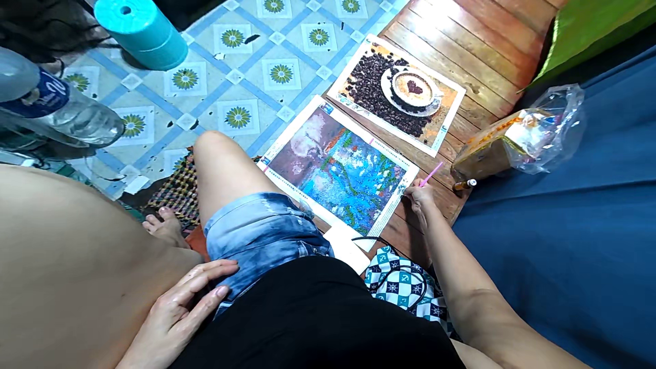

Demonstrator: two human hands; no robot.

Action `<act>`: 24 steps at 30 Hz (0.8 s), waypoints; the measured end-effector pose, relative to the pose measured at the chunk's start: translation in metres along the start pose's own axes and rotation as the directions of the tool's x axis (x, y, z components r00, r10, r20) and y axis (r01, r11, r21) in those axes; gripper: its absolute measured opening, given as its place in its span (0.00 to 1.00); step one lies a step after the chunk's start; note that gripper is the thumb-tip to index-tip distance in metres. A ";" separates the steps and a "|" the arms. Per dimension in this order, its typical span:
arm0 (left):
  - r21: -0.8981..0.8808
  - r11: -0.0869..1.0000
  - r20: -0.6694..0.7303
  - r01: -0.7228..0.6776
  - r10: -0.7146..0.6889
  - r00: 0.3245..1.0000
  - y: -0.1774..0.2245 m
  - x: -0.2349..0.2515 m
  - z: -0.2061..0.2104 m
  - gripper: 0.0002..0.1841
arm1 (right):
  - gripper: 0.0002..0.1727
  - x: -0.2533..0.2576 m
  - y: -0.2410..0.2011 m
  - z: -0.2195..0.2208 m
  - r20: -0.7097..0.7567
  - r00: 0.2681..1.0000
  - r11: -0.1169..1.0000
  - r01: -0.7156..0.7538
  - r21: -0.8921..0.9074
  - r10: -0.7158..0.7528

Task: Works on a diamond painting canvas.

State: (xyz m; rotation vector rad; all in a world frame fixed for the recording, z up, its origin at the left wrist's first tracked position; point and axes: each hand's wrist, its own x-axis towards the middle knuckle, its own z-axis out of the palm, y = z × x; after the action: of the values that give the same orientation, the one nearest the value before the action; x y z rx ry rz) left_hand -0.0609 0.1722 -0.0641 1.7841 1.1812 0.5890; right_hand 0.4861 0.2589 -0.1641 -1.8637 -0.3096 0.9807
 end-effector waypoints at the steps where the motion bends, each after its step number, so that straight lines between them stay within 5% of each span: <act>1: 0.001 1.000 -0.003 -0.001 0.001 1.000 0.000 0.000 0.000 0.19 | 0.24 -0.005 -0.005 0.001 -0.007 1.000 1.000 -0.011 -0.011 0.011; 18: 0.010 1.000 -0.004 -0.015 0.015 1.000 0.000 0.001 0.000 0.19 | 0.22 -0.006 -0.001 0.003 -0.026 1.000 0.995 -0.001 -0.104 -0.002; 24: 0.008 1.000 -0.001 -0.009 0.009 1.000 0.001 0.001 0.001 0.20 | 0.15 -0.007 -0.003 0.001 -0.030 0.998 0.998 0.057 0.041 -0.055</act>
State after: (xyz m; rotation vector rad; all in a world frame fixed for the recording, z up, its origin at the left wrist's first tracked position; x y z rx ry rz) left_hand -0.0595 0.1724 -0.0633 1.7974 1.1779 0.5914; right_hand 0.4810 0.2570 -0.1584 -1.8203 -0.3205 0.9152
